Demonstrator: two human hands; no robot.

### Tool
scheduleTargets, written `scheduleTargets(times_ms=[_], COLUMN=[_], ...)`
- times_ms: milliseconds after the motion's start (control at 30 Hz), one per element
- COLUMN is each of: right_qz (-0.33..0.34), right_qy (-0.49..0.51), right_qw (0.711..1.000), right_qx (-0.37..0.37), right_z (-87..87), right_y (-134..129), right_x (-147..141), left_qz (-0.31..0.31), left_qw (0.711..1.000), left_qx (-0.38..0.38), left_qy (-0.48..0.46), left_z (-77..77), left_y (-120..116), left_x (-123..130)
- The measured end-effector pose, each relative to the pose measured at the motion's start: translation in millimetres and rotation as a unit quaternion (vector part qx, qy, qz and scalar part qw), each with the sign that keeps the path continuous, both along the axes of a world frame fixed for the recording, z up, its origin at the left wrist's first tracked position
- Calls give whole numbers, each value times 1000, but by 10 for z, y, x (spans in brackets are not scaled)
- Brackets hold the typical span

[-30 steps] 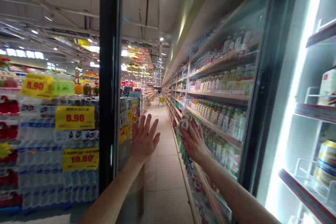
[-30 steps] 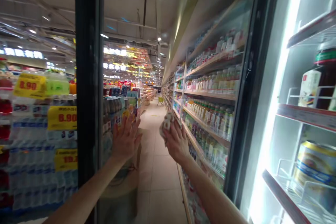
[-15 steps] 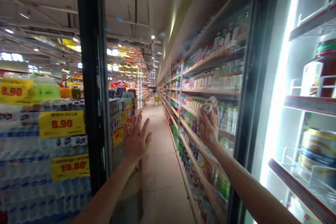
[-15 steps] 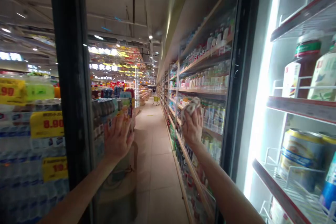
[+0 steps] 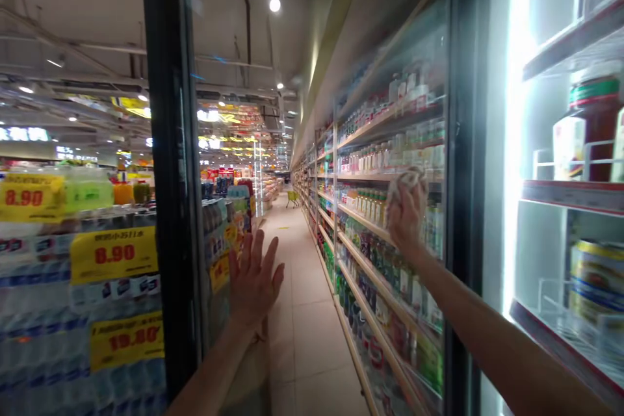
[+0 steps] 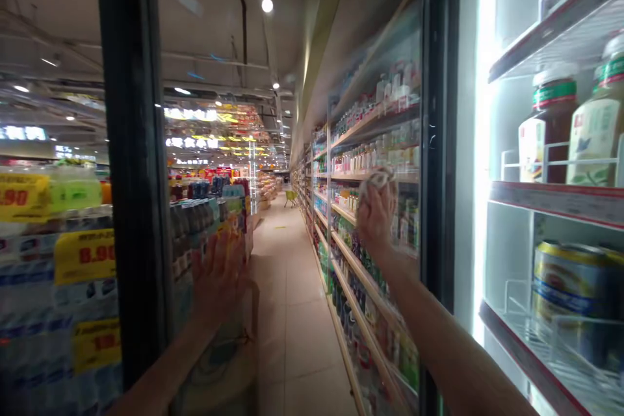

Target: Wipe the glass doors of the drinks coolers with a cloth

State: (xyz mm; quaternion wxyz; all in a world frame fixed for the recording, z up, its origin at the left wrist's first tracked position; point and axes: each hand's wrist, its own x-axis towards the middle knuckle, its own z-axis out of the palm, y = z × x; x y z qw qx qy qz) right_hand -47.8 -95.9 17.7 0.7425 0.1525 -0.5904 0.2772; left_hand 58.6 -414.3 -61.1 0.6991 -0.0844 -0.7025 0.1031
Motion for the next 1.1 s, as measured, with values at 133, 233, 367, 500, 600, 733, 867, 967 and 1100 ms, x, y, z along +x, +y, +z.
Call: scheduleTargets(times_ms=[133,233,367,500,600,733,867,967,1100], right_qz=[-24,-28,-32,-41,-41,-62,-49,-41,-46], right_qy=[24,18,-7,30,65,33,-7,-9,21], right_qw=[976,998,997,982,936,979,997,998,979], right_qx=[213,47,-74,182,343,190,-65,-55,200], right_z=[-60,127,355,129,-77,86,454,478,222], right_y=[-136,124,141,-522,-847,-478,46,-86,-713], right_x=[99,-19,-68,190,322,177,-37,6,244], left_qz=[-6,-15,-4,-14,-16,-10,-12,-23,-19], left_qw=[1000,1000,1000,1000,1000,1000,1000,1000,1000], left_qx=[4,14,8,6,4,2,8,13,3], left_qy=[0,-4,-1,5,3,-1,-1,-5,-3], left_z=[6,4,-4,0,10,21,21,14,7], left_y=[-4,-1,-9,-32,-40,-18,14,15,-9], left_x=[1,-2,-24,-42,-34,-1,20,19,14])
